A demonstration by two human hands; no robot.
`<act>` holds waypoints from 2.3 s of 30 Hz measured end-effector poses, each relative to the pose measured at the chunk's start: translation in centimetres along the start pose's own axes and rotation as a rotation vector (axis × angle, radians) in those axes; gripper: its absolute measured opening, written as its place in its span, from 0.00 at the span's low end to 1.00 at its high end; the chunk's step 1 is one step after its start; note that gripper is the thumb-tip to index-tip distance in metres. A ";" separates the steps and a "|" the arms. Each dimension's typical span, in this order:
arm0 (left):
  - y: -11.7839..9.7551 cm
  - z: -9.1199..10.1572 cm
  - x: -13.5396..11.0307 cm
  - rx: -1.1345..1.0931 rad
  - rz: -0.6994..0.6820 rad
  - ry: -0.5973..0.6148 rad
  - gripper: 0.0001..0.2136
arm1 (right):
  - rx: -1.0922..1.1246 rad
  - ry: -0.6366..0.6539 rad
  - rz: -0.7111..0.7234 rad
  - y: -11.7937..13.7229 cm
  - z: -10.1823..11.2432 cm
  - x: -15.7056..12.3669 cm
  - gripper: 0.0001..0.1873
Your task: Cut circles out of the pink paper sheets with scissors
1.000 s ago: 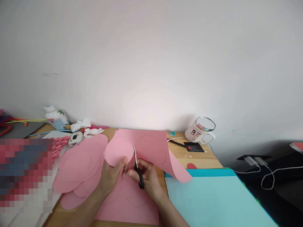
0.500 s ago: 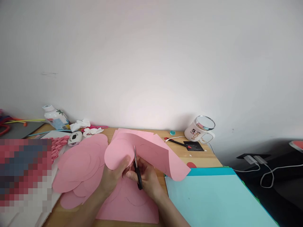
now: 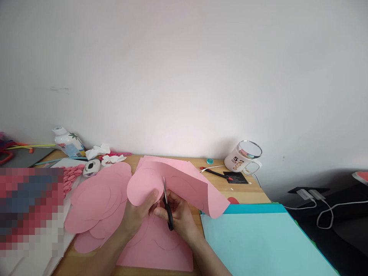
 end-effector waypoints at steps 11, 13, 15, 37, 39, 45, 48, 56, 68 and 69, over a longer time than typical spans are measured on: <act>0.1 -0.1 -0.3 -0.008 0.015 -0.009 0.11 | 0.024 0.033 0.018 0.2 -0.3 0.0 0.20; 0.3 0.0 -0.3 -0.008 0.017 -0.009 0.12 | 0.018 0.024 0.015 0.2 -0.2 0.0 0.20; 0.3 0.0 -0.2 -0.005 0.014 -0.008 0.12 | 0.005 0.017 0.012 0.1 -0.2 -0.1 0.21; -0.5 -0.1 0.2 0.007 -0.026 0.007 0.13 | -0.025 0.003 0.034 0.5 -0.1 0.2 0.21; -0.5 -0.1 0.2 0.012 -0.030 0.011 0.13 | -0.025 0.010 0.038 0.6 -0.2 0.2 0.20; -0.3 0.0 0.0 0.001 -0.036 -0.003 0.13 | -0.032 0.040 0.017 0.7 -0.4 0.2 0.17; -0.1 0.2 0.1 0.005 -0.035 -0.020 0.13 | -0.026 0.034 0.001 0.5 -0.3 0.2 0.16; 0.3 0.3 0.4 0.030 -0.038 -0.030 0.15 | -0.038 0.005 -0.034 -0.5 0.1 0.0 0.17; -0.6 -0.2 0.2 0.004 -0.093 0.035 0.20 | -0.044 0.009 -0.060 -0.3 0.0 -0.2 0.17; -0.7 -0.3 0.2 0.003 -0.094 0.036 0.19 | -0.038 0.017 -0.053 -0.3 -0.1 -0.2 0.17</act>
Point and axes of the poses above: each hand's wrist, its own x-axis towards the middle knuckle, its own z-axis out of the back of the hand, y = z × x, the point moved 6 cm from there along x, towards the middle knuckle, and after that the axes turned 9 degrees about -y, right-handed, at the moved point
